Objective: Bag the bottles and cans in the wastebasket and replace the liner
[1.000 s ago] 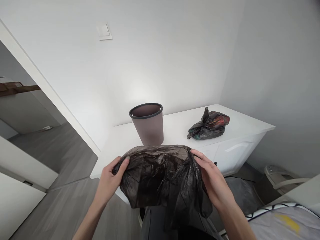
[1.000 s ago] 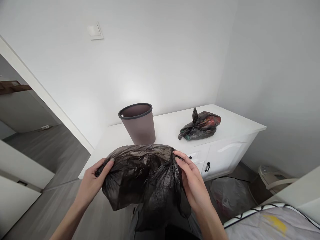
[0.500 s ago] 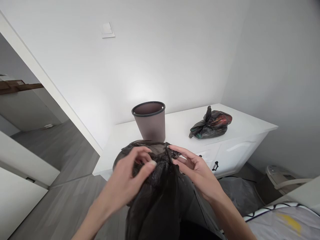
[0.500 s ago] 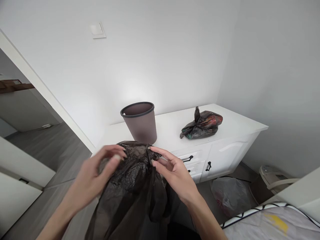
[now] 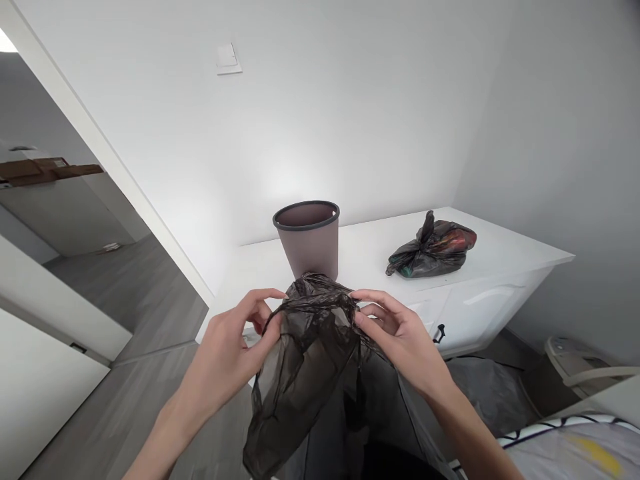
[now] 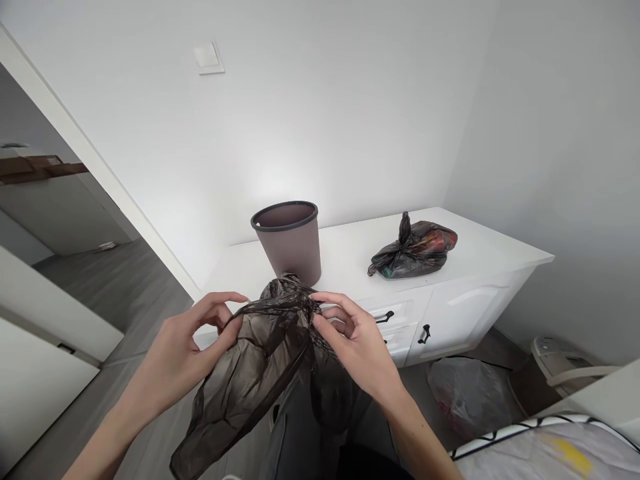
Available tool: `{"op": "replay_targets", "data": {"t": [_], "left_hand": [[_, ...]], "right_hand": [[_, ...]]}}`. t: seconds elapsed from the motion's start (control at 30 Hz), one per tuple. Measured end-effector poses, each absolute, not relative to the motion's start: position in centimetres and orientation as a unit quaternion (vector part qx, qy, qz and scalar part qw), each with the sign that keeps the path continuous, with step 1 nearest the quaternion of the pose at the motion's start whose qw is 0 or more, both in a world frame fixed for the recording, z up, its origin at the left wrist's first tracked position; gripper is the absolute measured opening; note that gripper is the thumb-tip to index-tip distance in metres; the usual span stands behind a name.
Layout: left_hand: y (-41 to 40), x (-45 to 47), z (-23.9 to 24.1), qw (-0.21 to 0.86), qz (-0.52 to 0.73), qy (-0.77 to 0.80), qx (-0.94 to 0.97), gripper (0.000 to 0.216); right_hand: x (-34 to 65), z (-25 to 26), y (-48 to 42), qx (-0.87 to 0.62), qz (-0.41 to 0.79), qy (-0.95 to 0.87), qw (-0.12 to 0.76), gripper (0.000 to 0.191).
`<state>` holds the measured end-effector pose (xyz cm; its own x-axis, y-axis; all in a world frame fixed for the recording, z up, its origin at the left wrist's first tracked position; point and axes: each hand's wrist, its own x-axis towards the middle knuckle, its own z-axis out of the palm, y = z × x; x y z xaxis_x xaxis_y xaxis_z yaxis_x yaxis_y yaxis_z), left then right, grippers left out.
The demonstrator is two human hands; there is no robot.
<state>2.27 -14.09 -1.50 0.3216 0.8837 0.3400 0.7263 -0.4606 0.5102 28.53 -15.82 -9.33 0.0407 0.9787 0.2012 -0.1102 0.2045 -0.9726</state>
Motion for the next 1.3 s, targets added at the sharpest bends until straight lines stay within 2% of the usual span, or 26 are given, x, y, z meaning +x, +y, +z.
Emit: {"op": "replay_targets", "data": {"t": [0.1,0.17,0.27,0.33,0.47,0.57,0.63,0.7,0.8,0.87,0.93,1.03,1.1,1.2,1.3], "left_hand": [[-14.4,1.4,-0.9,0.055,0.319,0.486,0.812,0.034],[-14.7,1.2,-0.5,0.024,0.342,0.479,0.808,0.036],[-15.3,1.5,0.3,0.031,0.386,0.474,0.791,0.04],[-15.7,1.9,0.8,0.064,0.416,0.466,0.779,0.044],[-16.3,2.2,1.6,0.129,0.477,0.429,0.756,0.047],[-16.6,1.8,2.0,0.15,0.539,0.405,0.723,0.049],[-16.7,1.4,2.1,0.141,0.577,0.395,0.7,0.051],[-16.9,0.7,2.2,0.13,0.606,0.388,0.682,0.051],[-17.2,-0.1,2.4,0.124,0.629,0.385,0.664,0.048],[-17.5,-0.4,2.9,0.122,0.629,0.393,0.66,0.044],[-17.9,-0.4,3.5,0.122,0.62,0.402,0.663,0.039],[-18.7,-0.3,4.6,0.122,0.607,0.402,0.675,0.036],[-19.3,-0.4,5.4,0.116,0.602,0.395,0.684,0.036],[-19.8,-1.1,6.4,0.107,0.604,0.383,0.69,0.037],[-19.9,-2.3,7.4,0.113,0.614,0.372,0.687,0.039]], "right_hand": [[28.1,-9.1,-15.4,-0.416,0.422,-0.53,0.607,0.031],[27.7,-8.7,-15.5,-0.438,0.345,-0.537,0.633,0.026],[26.7,-7.8,-16.7,-0.469,0.165,-0.543,0.677,0.019],[25.8,-7.0,-17.9,-0.434,0.103,-0.601,0.663,0.025],[23.8,-6.5,-19.0,-0.374,0.145,-0.778,0.484,0.046],[22.8,-7.7,-17.8,-0.416,0.141,-0.839,0.321,0.048],[22.4,-8.8,-16.6,-0.437,0.116,-0.856,0.253,0.048],[22.1,-9.2,-15.6,-0.465,0.087,-0.84,0.267,0.05],[21.8,-7.9,-15.1,-0.499,0.063,-0.768,0.395,0.045],[21.3,-6.2,-15.8,-0.462,0.068,-0.733,0.495,0.036],[20.5,-4.3,-17.0,-0.371,0.09,-0.752,0.537,0.031],[18.7,-2.3,-17.7,-0.26,0.116,-0.832,0.475,0.037],[17.6,-1.6,-16.5,-0.272,0.119,-0.855,0.424,0.04],[17.1,-1.4,-12.7,-0.364,0.141,-0.833,0.392,0.026],[18.4,-1.0,-8.9,-0.405,0.185,-0.789,0.423,0.015]]}}
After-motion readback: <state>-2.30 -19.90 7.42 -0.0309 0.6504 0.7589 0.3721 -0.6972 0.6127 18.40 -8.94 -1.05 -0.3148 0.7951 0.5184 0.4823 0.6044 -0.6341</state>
